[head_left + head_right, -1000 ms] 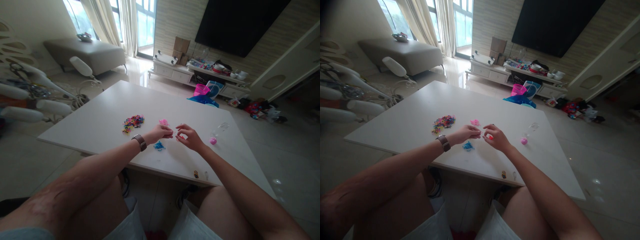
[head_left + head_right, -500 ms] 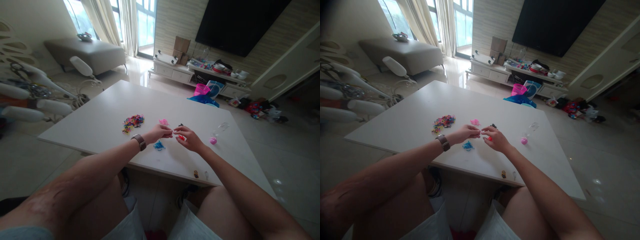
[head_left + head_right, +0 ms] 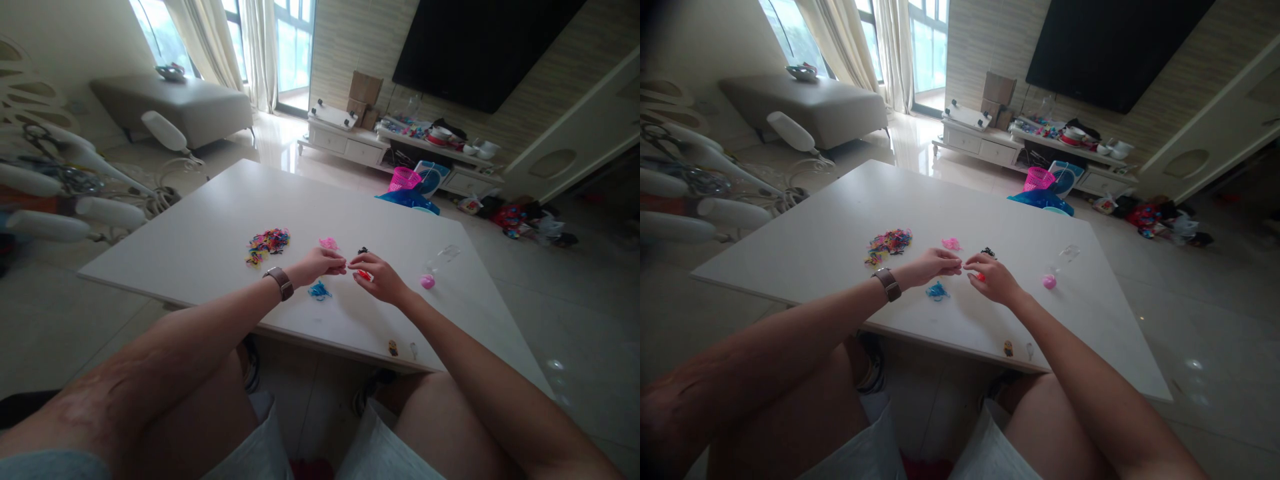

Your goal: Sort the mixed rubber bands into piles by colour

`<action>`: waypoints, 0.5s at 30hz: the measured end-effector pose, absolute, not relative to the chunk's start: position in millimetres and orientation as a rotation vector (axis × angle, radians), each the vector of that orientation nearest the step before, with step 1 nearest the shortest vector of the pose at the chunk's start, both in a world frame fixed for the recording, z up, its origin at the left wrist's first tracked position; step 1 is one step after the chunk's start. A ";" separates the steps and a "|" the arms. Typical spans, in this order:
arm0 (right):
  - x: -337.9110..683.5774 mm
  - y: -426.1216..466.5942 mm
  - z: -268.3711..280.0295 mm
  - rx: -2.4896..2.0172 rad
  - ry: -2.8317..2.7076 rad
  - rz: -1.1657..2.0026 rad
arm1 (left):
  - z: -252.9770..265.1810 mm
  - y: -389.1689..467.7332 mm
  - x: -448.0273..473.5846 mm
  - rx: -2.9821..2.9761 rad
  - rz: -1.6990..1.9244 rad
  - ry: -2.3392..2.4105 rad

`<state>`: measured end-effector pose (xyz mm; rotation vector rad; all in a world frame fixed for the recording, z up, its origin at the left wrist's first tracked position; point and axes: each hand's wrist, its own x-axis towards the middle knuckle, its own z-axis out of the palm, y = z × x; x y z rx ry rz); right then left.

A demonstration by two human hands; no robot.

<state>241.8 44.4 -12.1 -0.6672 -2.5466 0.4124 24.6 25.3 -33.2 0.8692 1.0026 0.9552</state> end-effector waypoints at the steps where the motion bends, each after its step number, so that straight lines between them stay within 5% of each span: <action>1: 241.9 44.8 -12.6 -0.667 -2.545 0.412 | -33.4 25.5 24.6 0.871 0.956 1.003; 15: 255.5 63.4 -27.5 -0.869 -2.486 0.456 | -13.2 40.7 3.5 0.799 1.039 1.106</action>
